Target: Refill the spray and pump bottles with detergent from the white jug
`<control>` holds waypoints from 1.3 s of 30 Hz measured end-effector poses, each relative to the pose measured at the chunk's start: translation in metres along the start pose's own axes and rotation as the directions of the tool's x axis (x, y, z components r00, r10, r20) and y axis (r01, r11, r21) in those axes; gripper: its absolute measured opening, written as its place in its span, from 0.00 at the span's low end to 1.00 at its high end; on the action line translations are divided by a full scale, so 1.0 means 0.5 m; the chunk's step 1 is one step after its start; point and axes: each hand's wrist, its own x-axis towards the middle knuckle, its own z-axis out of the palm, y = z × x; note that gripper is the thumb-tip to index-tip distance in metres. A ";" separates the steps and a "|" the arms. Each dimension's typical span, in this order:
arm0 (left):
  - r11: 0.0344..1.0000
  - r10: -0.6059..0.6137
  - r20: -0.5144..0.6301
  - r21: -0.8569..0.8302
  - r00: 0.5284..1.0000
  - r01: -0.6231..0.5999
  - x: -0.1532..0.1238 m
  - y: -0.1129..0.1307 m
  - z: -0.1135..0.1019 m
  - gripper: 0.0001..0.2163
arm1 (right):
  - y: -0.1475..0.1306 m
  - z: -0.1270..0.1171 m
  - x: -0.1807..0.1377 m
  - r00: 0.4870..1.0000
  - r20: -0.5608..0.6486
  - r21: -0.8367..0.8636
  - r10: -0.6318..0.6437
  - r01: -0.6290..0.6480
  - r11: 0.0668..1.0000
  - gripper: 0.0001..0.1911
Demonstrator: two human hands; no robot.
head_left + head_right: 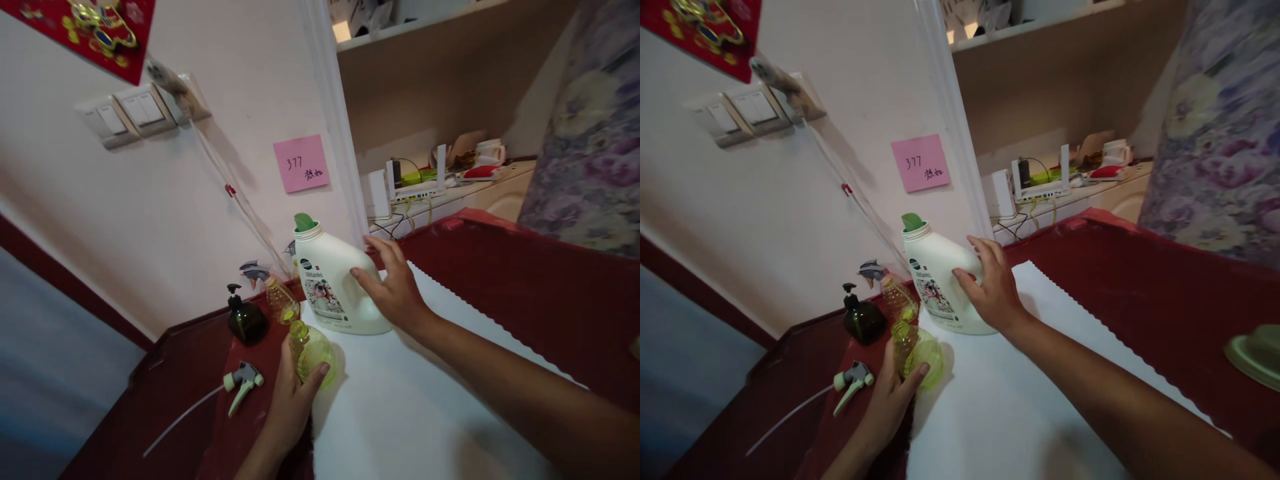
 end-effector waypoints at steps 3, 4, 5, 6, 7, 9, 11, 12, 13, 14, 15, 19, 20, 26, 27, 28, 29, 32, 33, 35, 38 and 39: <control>0.999 0.030 -0.007 -0.020 1.000 -0.030 0.002 -0.007 -0.002 0.34 | -0.040 -0.009 -0.050 0.996 0.067 0.053 -0.058 0.055 0.997 0.21; 0.999 0.042 -0.009 -0.030 0.999 -0.043 0.004 -0.008 -0.003 0.34 | -0.052 -0.010 -0.069 0.991 0.117 0.074 -0.062 0.054 0.996 0.18; 0.998 0.052 -0.011 -0.043 0.999 -0.052 0.005 -0.009 -0.005 0.34 | -0.060 -0.010 -0.088 0.984 0.170 0.092 -0.056 0.040 0.995 0.16; 0.996 0.058 -0.016 -0.063 0.998 -0.059 0.006 -0.007 -0.006 0.34 | -0.066 -0.009 -0.106 0.975 0.219 0.104 -0.038 0.015 0.994 0.14; 0.994 0.058 -0.019 -0.091 0.998 -0.059 0.006 -0.004 -0.007 0.34 | -0.069 -0.009 -0.123 0.965 0.261 0.110 -0.010 -0.020 0.994 0.14; 0.986 0.048 -0.011 -0.159 0.999 -0.049 0.004 0.005 -0.006 0.33 | -0.068 -0.010 -0.151 0.945 0.321 0.108 0.065 -0.105 0.989 0.14; 0.976 0.032 0.012 -0.217 0.999 -0.029 -0.002 0.018 -0.001 0.32 | -0.059 -0.015 -0.172 0.922 0.362 0.106 0.136 -0.186 0.977 0.16; 0.971 0.023 0.029 -0.238 0.999 -0.015 -0.007 0.024 0.003 0.32 | -0.054 -0.018 -0.181 0.910 0.382 0.109 0.162 -0.219 0.970 0.19; 0.967 0.014 0.049 -0.254 0.999 -0.001 -0.012 0.030 0.008 0.32 | -0.048 -0.021 -0.189 0.897 0.405 0.114 0.180 -0.245 0.963 0.23; 0.965 0.008 0.068 -0.263 0.998 0.010 -0.018 0.034 0.014 0.32 | -0.042 -0.024 -0.196 0.884 0.426 0.120 0.191 -0.265 0.957 0.28; 0.964 0.004 0.087 -0.266 0.996 0.019 -0.024 0.038 0.020 0.32 | -0.038 -0.026 -0.202 0.871 0.451 0.128 0.195 -0.280 0.952 0.32; 0.972 0.022 0.111 -0.236 0.994 0.005 -0.042 0.041 0.047 0.32 | -0.027 -0.025 -0.223 0.815 0.560 0.166 0.150 -0.287 0.943 0.48; 0.971 0.030 0.114 -0.239 0.993 -0.002 -0.046 0.040 0.053 0.33 | -0.027 -0.022 -0.228 0.804 0.580 0.177 0.133 -0.283 0.943 0.51; 0.981 0.093 0.185 -0.186 0.978 -0.058 -0.055 0.039 0.060 0.36 | -0.029 0.003 -0.252 0.793 0.601 0.230 0.098 -0.289 0.929 0.47; 0.988 0.102 0.206 -0.134 0.973 -0.075 -0.054 0.045 0.050 0.37 | -0.028 0.005 -0.254 0.791 0.604 0.231 0.096 -0.289 0.929 0.46; 0.992 0.114 0.232 -0.073 0.966 -0.099 -0.053 0.053 0.035 0.39 | -0.026 0.006 -0.255 0.789 0.607 0.228 0.096 -0.288 0.930 0.46; 0.992 0.120 0.259 -0.002 0.958 -0.124 -0.050 0.063 0.016 0.39 | -0.023 0.006 -0.256 0.785 0.611 0.222 0.098 -0.289 0.931 0.46; 0.958 0.106 0.228 0.239 0.968 -0.161 -0.032 0.089 -0.067 0.36 | -0.013 0.005 -0.258 0.764 0.635 0.190 0.114 -0.297 0.936 0.47; 0.932 0.104 0.163 0.330 0.981 -0.153 -0.024 0.093 -0.099 0.33 | -0.010 0.004 -0.258 0.756 0.643 0.176 0.122 -0.301 0.937 0.48; 0.821 0.120 -0.017 0.564 0.993 -0.090 -0.007 0.087 -0.162 0.27 | -0.006 0.004 -0.259 0.741 0.657 0.149 0.139 -0.308 0.940 0.50; 0.708 0.108 -0.145 0.706 0.984 0.027 0.010 0.053 -0.230 0.22 | -0.004 0.004 -0.260 0.724 0.672 0.122 0.158 -0.318 0.940 0.52; 0.670 0.084 -0.150 0.740 0.985 0.056 0.012 0.038 -0.243 0.20 | -0.004 0.004 -0.260 0.720 0.675 0.116 0.162 -0.320 0.940 0.52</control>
